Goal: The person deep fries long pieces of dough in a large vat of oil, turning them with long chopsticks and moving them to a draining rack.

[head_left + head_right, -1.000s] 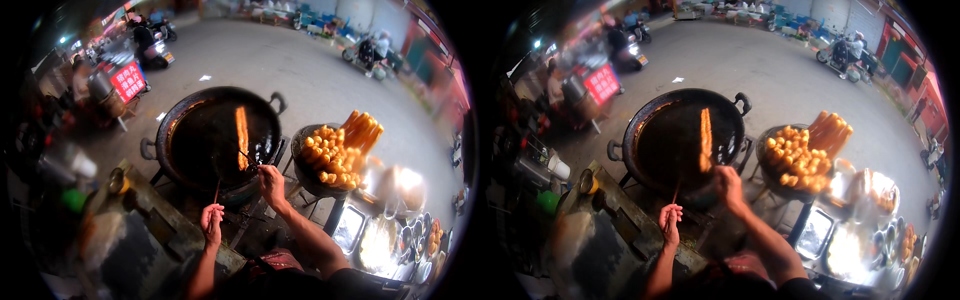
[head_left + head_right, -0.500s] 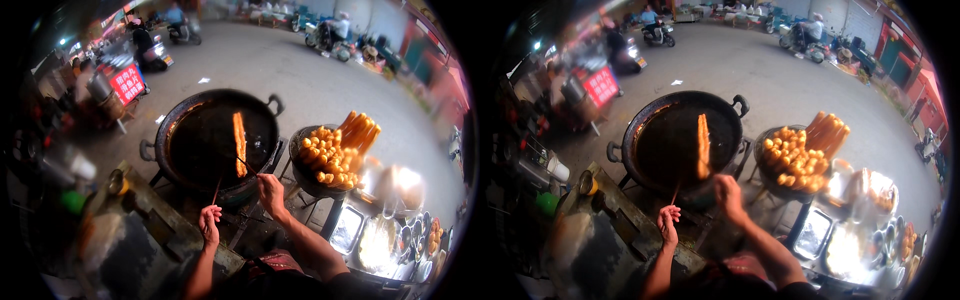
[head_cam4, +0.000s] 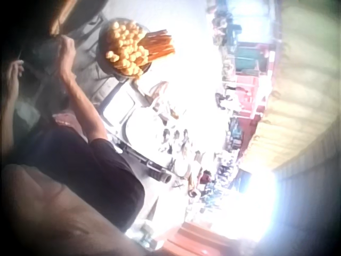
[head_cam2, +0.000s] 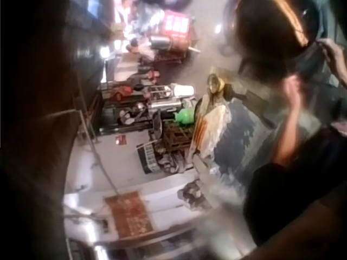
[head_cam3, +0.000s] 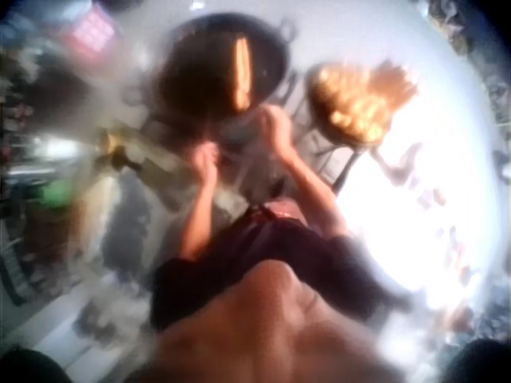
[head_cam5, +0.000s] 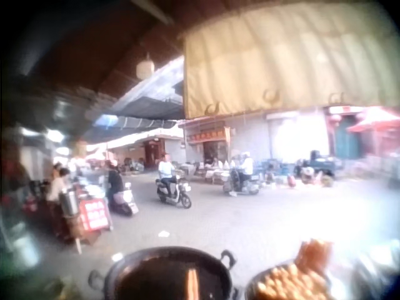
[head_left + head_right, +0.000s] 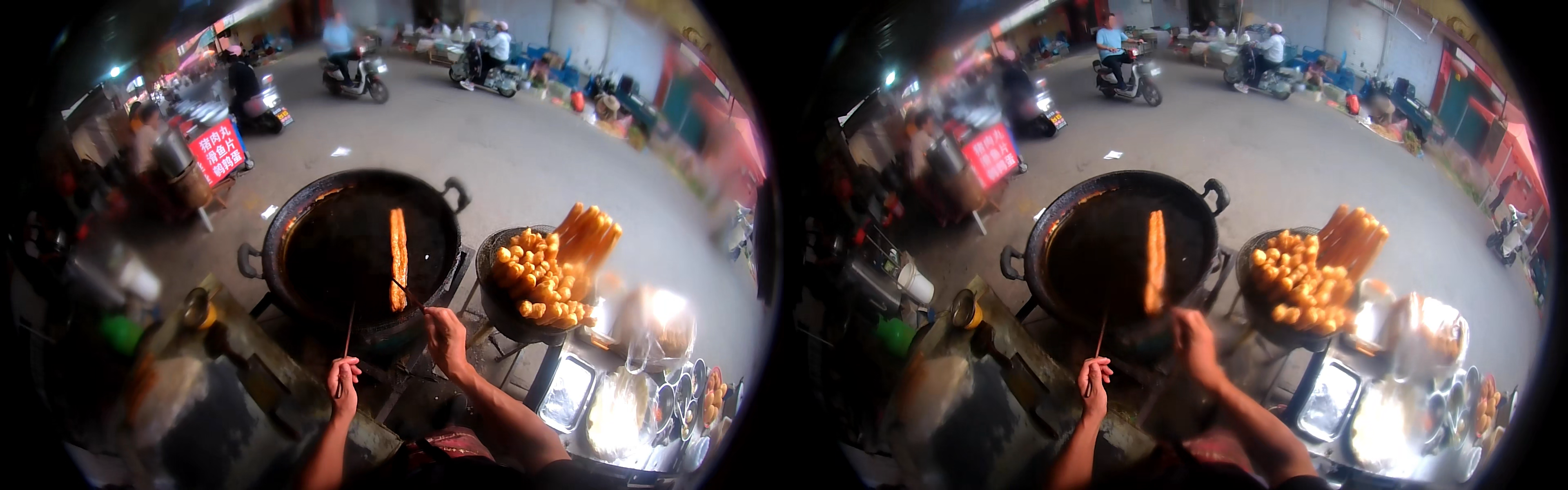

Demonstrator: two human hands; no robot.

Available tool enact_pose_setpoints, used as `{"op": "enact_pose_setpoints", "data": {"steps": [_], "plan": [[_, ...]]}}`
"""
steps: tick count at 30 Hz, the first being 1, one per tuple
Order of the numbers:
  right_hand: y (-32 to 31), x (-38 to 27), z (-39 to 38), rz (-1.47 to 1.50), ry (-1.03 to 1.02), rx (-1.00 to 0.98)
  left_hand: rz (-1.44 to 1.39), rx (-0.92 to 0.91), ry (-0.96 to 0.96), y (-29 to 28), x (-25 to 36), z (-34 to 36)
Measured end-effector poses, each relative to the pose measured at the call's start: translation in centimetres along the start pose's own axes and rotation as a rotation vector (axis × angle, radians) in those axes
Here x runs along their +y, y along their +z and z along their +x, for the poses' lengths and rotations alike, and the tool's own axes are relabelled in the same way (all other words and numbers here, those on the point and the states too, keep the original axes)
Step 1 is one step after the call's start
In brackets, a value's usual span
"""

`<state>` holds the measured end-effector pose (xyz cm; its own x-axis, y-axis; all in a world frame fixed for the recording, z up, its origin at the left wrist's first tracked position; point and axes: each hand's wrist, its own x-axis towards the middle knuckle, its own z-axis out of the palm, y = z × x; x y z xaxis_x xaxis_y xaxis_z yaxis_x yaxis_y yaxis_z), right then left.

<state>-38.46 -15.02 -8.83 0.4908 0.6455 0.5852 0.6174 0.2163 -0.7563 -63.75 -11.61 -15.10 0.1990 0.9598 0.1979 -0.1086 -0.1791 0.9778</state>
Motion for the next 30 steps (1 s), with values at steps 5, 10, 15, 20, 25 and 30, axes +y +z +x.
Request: {"op": "enact_pose_setpoints", "data": {"steps": [5,10,15,20,25,30], "plan": [[0.4,-0.4,0.0,-0.012,-0.039,-0.008,-0.014,0.007,0.027,-0.9,-0.7,-0.7],[-1.7,-1.3,-0.2,0.022,-0.113,0.002,-0.087,-0.023,-0.011,-0.6,-1.3,-0.7],[-3.9,-0.6,-1.8,-0.122,-0.225,-0.199,-0.162,-0.045,-0.070,-1.8,-2.5,-1.2],[-4.5,1.9,-3.4,-0.150,-0.297,-0.336,-0.211,-0.085,-0.104,-2.5,-4.1,-1.3],[-4.7,3.5,-3.5,-0.207,-0.411,-0.395,-0.264,-0.123,-0.159,-2.9,-4.9,-1.3],[-4.7,3.3,-3.8,-0.233,-0.412,-0.400,-0.260,-0.153,-0.167,-3.4,-5.4,-1.4]]}}
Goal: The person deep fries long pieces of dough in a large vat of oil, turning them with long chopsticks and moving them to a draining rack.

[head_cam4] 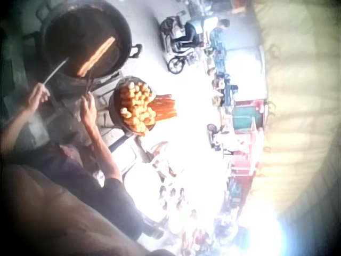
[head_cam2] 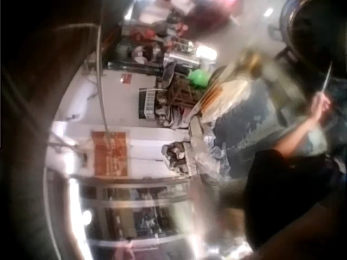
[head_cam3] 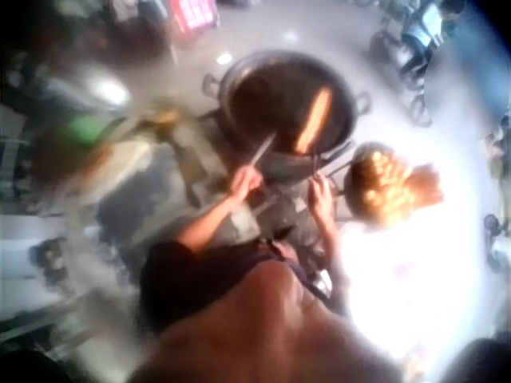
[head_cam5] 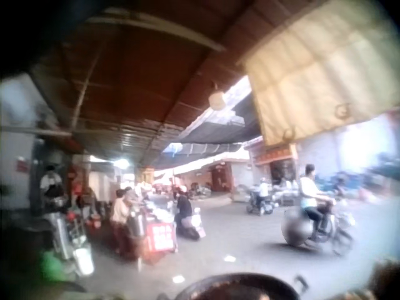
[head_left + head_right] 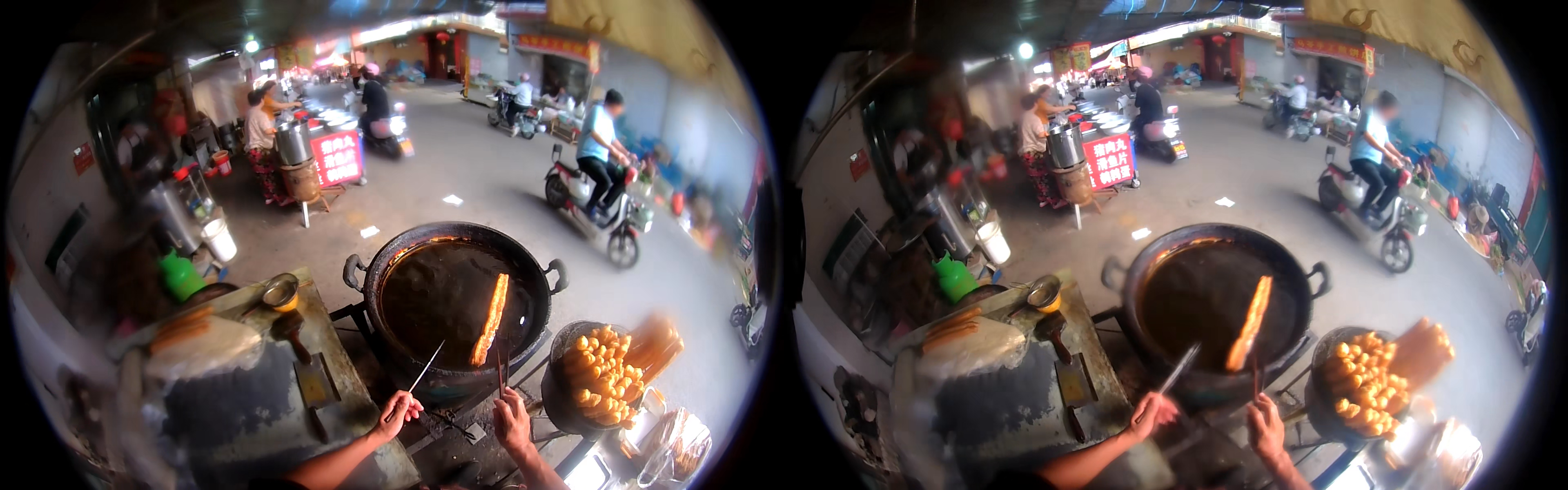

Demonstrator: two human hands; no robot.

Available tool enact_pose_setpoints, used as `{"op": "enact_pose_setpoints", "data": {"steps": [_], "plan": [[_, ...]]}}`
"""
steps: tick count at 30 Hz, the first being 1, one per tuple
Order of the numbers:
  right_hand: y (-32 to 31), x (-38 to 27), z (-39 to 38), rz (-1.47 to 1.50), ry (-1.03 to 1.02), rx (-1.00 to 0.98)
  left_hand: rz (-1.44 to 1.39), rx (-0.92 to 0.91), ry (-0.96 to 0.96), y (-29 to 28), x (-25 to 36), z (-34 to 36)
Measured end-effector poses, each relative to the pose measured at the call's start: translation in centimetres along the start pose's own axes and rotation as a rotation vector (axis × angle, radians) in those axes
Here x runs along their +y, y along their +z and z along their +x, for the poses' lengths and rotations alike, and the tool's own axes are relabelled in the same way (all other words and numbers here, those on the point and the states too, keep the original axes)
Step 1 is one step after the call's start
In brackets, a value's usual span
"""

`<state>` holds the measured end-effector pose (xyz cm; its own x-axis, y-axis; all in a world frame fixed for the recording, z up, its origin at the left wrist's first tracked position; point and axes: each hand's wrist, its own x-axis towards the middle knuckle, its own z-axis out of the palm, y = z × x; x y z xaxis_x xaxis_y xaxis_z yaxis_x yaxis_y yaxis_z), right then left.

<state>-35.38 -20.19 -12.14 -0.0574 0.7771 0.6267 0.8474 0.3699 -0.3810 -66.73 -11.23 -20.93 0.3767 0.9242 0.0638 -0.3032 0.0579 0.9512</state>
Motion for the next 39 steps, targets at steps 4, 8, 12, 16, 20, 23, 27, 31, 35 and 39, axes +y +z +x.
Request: {"op": "enact_pose_setpoints", "data": {"steps": [4,8,12,16,20,23,27,31,35,39], "plan": [[0.6,-0.4,-0.2,0.001,0.018,0.026,0.002,-0.008,-0.002,-0.1,-0.1,-0.1],[1.4,-0.7,-0.6,-0.024,0.027,0.064,0.015,-0.047,0.005,-0.5,-0.8,0.0],[2.1,-0.8,-1.0,-0.042,0.033,0.077,0.028,-0.059,0.042,-0.8,-1.1,0.1],[2.3,-0.7,-0.9,-0.055,0.006,0.083,0.042,-0.058,0.031,-0.9,-1.0,0.2],[2.4,-1.0,-0.9,-0.055,0.010,0.086,0.049,-0.050,0.046,-0.7,-0.7,0.0],[2.8,-1.0,-1.0,-0.067,0.007,0.102,0.029,-0.031,0.069,-0.3,-0.8,0.0],[2.9,-1.4,-0.9,-0.066,0.016,0.108,-0.004,-0.014,0.069,-0.1,-1.5,-0.1],[2.9,-1.4,-0.8,-0.066,-0.002,0.107,-0.005,-0.011,0.063,-0.1,-2.1,-0.2],[2.7,-1.3,-0.8,-0.071,-0.008,0.101,-0.004,0.017,0.070,0.4,-2.0,-0.2],[2.8,-1.3,-0.9,-0.072,-0.014,0.103,-0.016,0.024,0.058,0.2,-2.9,-0.3]]}}
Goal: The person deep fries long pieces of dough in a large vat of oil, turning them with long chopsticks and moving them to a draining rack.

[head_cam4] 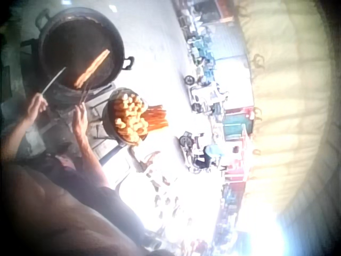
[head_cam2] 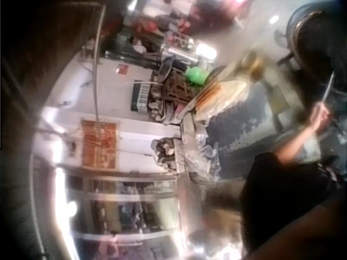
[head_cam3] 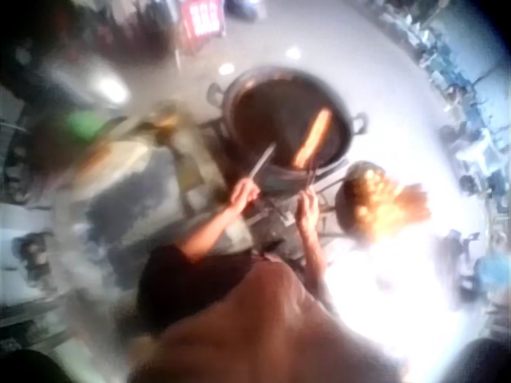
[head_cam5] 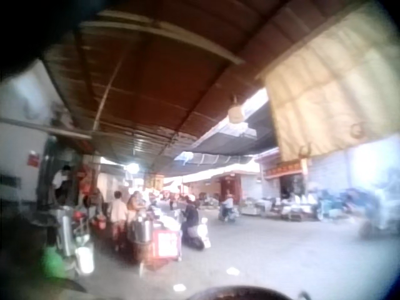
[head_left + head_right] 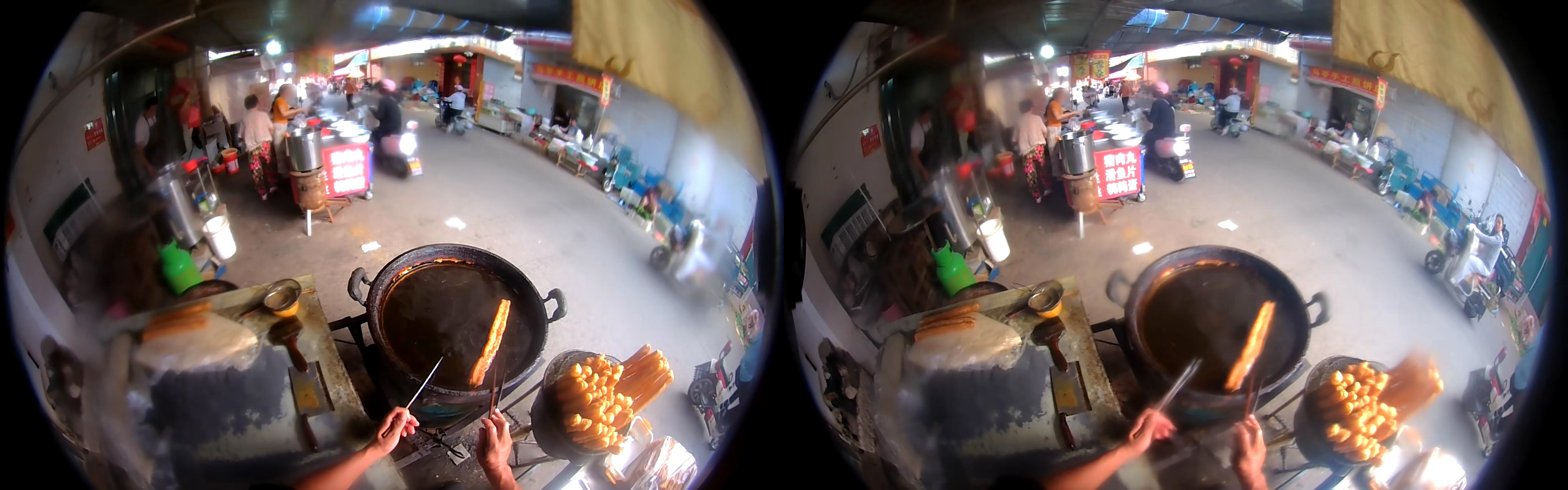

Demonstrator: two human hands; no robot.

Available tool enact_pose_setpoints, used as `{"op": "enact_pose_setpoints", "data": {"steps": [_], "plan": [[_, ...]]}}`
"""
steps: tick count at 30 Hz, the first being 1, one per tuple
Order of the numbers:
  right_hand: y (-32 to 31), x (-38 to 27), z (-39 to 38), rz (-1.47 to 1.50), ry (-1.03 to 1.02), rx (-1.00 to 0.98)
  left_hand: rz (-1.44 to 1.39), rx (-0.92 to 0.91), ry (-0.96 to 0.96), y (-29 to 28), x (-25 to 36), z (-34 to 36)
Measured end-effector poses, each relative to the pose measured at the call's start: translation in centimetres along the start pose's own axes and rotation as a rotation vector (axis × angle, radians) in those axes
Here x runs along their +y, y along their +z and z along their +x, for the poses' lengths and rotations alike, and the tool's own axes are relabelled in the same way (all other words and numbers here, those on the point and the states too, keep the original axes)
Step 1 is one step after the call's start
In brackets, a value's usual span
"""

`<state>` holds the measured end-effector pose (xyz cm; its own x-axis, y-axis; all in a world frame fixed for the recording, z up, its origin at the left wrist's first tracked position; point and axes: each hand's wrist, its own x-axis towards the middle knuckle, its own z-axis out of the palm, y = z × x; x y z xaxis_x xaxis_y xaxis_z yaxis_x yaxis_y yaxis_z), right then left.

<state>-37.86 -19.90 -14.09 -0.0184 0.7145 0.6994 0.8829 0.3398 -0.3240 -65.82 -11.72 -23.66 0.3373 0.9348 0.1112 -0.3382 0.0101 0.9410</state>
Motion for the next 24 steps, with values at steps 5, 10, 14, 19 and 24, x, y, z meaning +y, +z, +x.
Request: {"op": "enact_pose_setpoints", "data": {"steps": [5,10,14,19,24], "plan": [[0.0,-0.1,0.2,0.004,-0.008,0.010,0.006,0.006,0.033,0.0,-0.6,0.0],[0.1,0.1,0.0,-0.001,-0.010,0.020,0.027,0.008,0.028,0.3,0.1,0.0],[-0.1,-0.2,0.3,0.011,-0.009,0.023,0.028,0.019,0.022,0.5,0.5,-0.1],[-0.1,-0.3,0.3,0.017,0.006,0.028,0.016,0.029,0.025,0.6,0.5,-0.1],[0.0,0.1,-0.1,0.008,0.013,0.021,0.013,0.038,0.028,0.7,0.4,-0.1]]}}
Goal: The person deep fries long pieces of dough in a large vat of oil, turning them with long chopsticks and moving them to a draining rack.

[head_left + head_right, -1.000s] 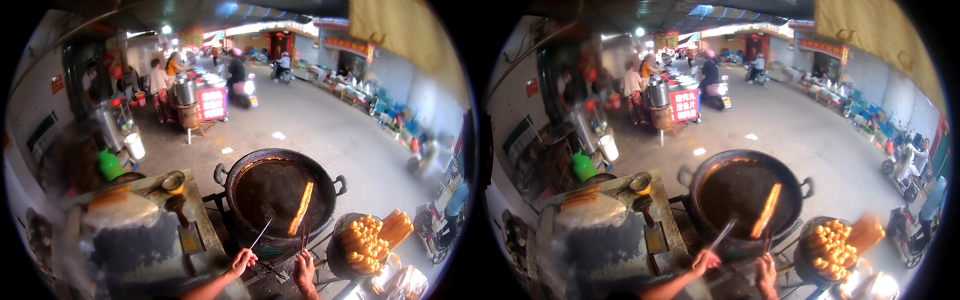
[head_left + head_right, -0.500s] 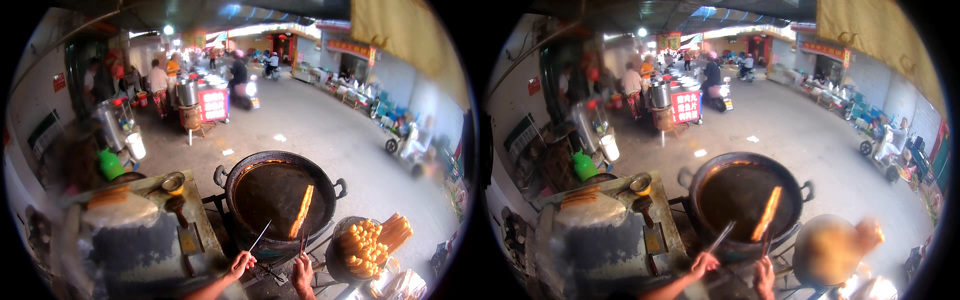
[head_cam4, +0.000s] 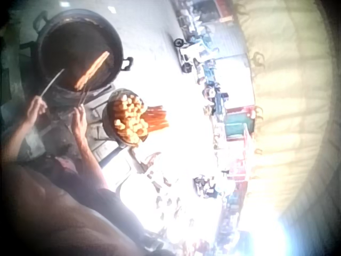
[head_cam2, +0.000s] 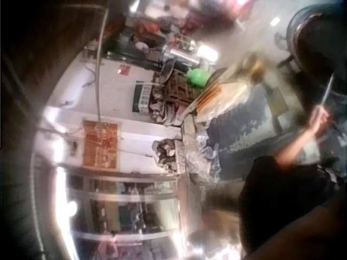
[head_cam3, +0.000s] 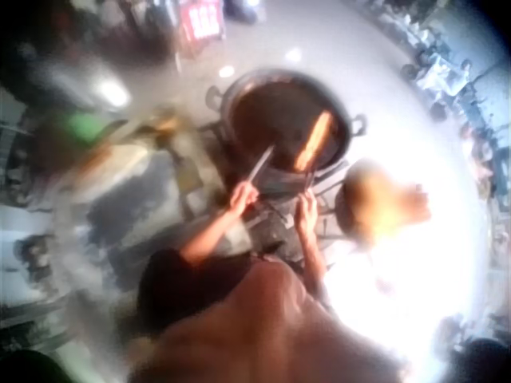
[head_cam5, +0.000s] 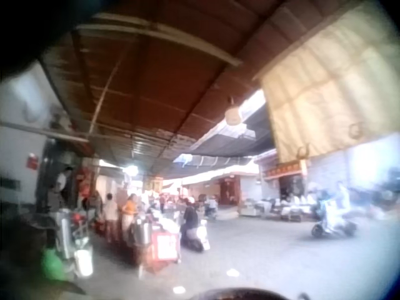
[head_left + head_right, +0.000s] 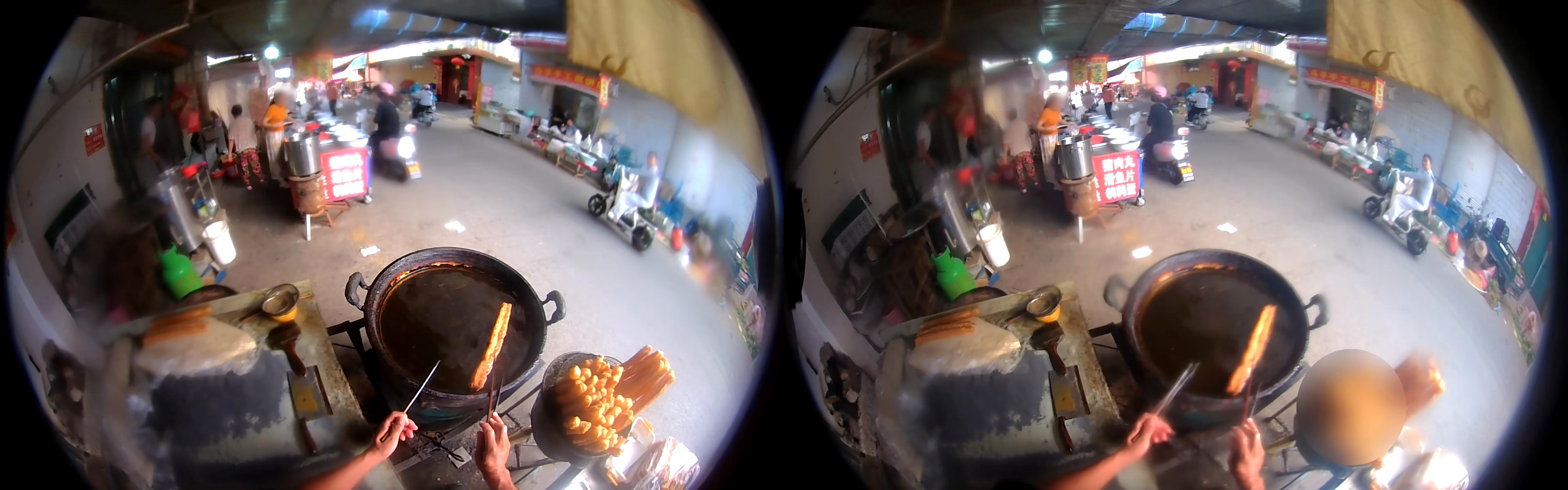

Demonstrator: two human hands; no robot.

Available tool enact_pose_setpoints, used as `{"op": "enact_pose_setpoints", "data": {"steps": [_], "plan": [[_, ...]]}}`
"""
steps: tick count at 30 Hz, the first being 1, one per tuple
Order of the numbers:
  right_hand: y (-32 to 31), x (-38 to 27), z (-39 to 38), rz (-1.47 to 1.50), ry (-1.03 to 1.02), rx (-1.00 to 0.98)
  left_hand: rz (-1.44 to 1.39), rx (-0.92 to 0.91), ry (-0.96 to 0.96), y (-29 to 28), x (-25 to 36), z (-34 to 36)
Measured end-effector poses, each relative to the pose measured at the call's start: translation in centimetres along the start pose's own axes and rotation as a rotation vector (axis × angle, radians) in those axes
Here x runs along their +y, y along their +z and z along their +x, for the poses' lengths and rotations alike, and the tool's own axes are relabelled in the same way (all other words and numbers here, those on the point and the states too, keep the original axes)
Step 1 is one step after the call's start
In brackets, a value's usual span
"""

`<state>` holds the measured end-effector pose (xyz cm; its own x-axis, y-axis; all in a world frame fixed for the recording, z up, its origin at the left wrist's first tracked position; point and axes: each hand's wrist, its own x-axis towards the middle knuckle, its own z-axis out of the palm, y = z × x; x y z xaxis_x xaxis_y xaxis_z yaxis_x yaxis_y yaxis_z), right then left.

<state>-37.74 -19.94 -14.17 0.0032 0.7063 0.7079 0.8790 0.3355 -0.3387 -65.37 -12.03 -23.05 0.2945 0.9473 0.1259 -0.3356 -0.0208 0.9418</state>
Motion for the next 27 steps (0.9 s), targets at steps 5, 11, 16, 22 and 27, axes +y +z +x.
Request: {"op": "enact_pose_setpoints", "data": {"steps": [5,11,16,22,27], "plan": [[0.0,-0.1,0.2,-0.007,0.001,0.005,-0.005,0.011,0.019,0.1,0.2,-0.1],[-0.4,-0.4,0.6,-0.003,-0.008,0.002,-0.012,-0.005,0.021,-0.2,-0.1,0.1],[-0.4,0.2,0.5,0.007,-0.035,0.019,0.011,0.005,0.017,0.3,0.2,0.2],[-0.5,0.0,0.3,0.010,-0.001,0.003,0.020,0.024,-0.002,0.2,0.2,-0.1],[-0.4,-0.1,0.4,-0.001,0.008,0.019,0.019,0.026,-0.005,0.4,1.0,0.0]]}}
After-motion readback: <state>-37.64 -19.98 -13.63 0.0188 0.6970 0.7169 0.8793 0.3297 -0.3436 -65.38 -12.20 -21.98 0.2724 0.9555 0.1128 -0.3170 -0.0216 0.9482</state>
